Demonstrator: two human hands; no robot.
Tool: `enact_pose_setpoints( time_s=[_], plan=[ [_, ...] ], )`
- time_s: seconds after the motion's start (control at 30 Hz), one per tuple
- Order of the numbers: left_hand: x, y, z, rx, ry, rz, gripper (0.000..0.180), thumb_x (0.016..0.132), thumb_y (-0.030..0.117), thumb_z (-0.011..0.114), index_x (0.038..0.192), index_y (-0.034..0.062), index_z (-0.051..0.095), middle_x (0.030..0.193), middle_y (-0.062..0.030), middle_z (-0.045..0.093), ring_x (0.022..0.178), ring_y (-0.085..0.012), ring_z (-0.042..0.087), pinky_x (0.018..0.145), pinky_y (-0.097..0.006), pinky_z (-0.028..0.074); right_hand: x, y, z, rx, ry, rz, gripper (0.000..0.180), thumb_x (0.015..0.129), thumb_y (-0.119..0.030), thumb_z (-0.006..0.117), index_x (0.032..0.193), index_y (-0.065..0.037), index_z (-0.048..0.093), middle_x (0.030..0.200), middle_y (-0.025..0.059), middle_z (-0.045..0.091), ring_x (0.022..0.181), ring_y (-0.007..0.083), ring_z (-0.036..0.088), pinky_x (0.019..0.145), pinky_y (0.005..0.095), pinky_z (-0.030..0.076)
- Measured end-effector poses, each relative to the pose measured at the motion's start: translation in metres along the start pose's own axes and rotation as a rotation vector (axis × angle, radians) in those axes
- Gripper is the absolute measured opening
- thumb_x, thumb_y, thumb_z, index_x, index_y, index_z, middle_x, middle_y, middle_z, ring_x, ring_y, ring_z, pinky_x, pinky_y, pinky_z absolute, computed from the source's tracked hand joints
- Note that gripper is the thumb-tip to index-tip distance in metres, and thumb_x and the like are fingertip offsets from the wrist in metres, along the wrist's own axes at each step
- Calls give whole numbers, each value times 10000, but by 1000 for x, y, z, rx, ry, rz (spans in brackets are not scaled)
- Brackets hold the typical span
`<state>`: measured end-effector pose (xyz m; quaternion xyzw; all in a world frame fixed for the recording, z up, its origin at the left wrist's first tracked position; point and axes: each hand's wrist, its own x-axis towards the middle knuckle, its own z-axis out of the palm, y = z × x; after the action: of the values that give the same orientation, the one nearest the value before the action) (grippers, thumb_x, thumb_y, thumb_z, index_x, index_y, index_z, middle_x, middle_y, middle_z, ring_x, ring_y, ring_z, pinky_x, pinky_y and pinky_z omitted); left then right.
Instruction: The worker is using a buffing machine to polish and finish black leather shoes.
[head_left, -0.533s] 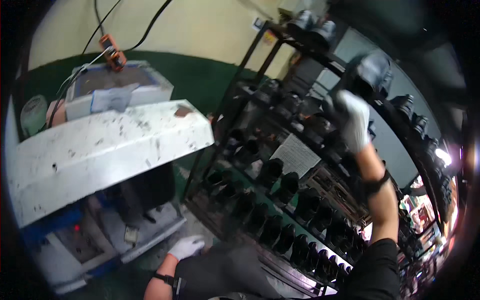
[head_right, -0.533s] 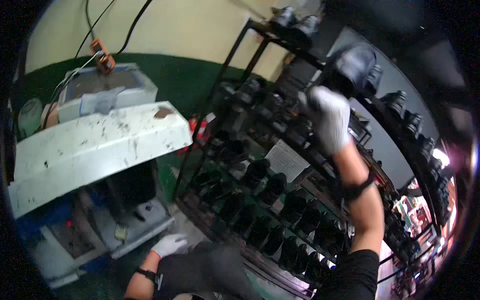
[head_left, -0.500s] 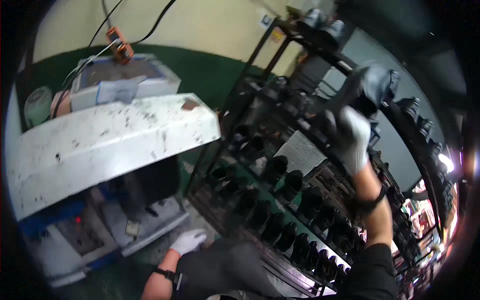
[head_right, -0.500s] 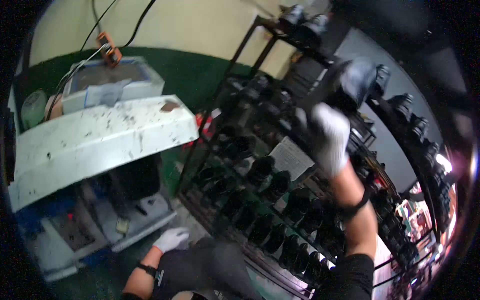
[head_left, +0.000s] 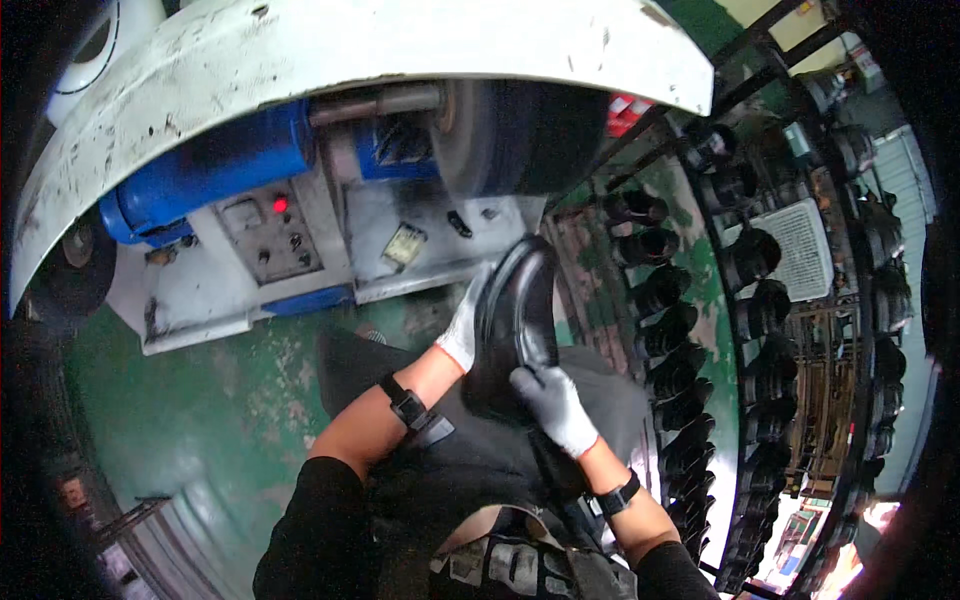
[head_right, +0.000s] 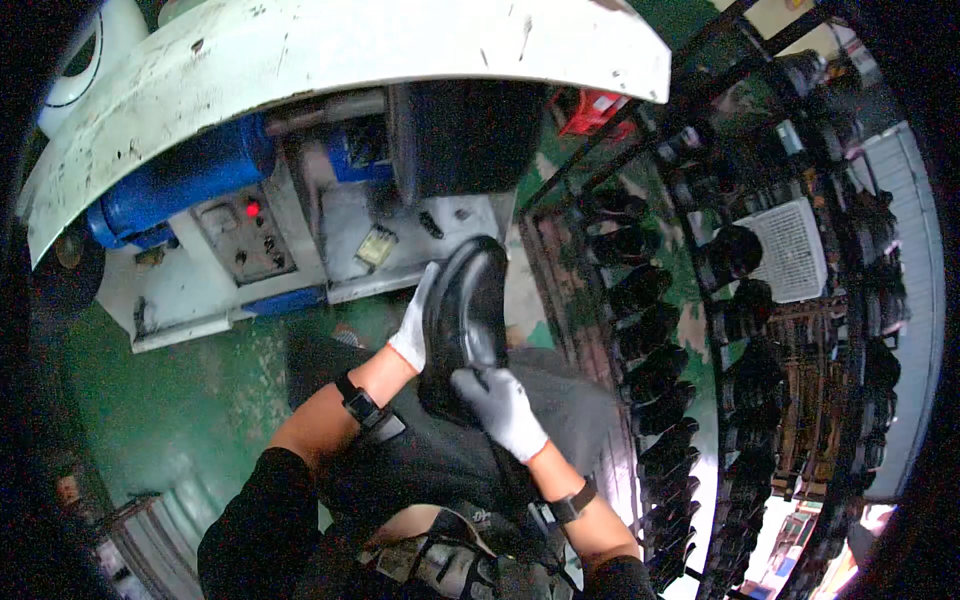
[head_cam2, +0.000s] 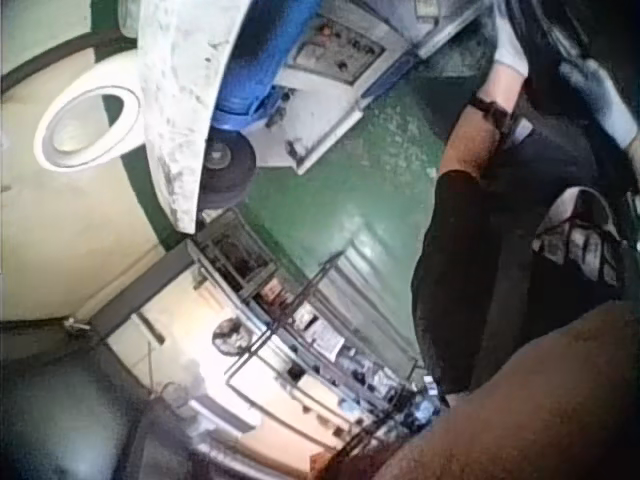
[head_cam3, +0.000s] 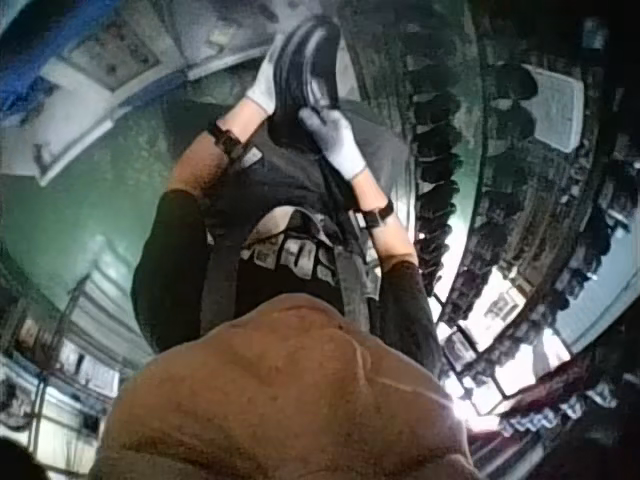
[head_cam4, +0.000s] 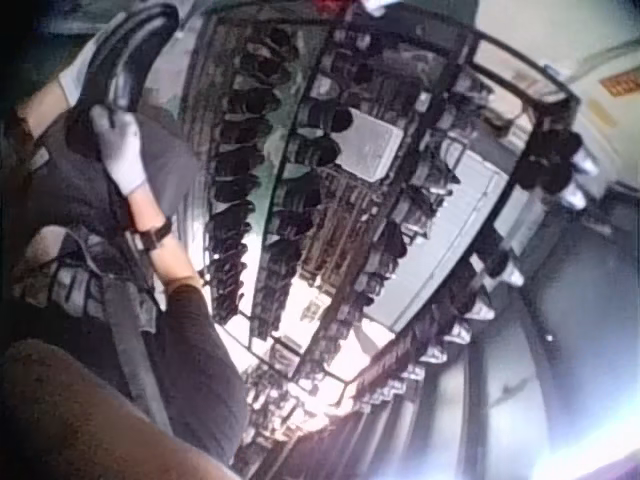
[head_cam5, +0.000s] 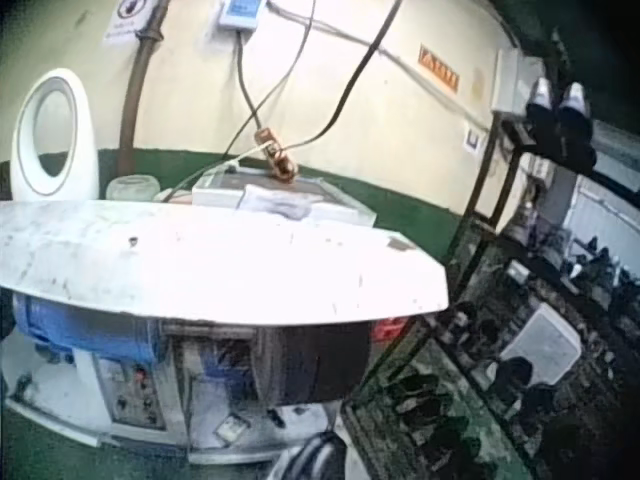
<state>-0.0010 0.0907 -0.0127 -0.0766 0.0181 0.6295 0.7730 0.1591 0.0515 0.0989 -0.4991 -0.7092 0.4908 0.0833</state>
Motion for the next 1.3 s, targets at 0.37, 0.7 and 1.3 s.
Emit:
enact_pose_setpoints(
  time_s=[0.37,0.7,1.3],
  plan=[
    [16,34,23,240,31,208,576,998,543,375,1341,106,529,1272,-80,608,1118,-220,581,1016,-379,452,82,-13,-11,1571,-311,99,613,1031,-456,339,1405,21,432,1439,166,466,1304,297,456,1140,432,299],
    [45,39,32,254,167,337,758,935,682,363,1357,68,503,1308,-135,570,1151,-295,551,1061,-399,405,147,-32,-23,367,103,-378,525,1038,-411,360,1350,-10,492,1291,142,589,1162,255,563,1019,377,427],
    [74,118,40,526,558,576,612,1014,504,395,1420,49,431,1374,-104,528,1199,-250,547,1034,-353,429,266,34,-21,-450,389,-657,283,876,-110,566,1127,10,617,1131,152,632,1052,312,597,920,392,490]
  ],
)
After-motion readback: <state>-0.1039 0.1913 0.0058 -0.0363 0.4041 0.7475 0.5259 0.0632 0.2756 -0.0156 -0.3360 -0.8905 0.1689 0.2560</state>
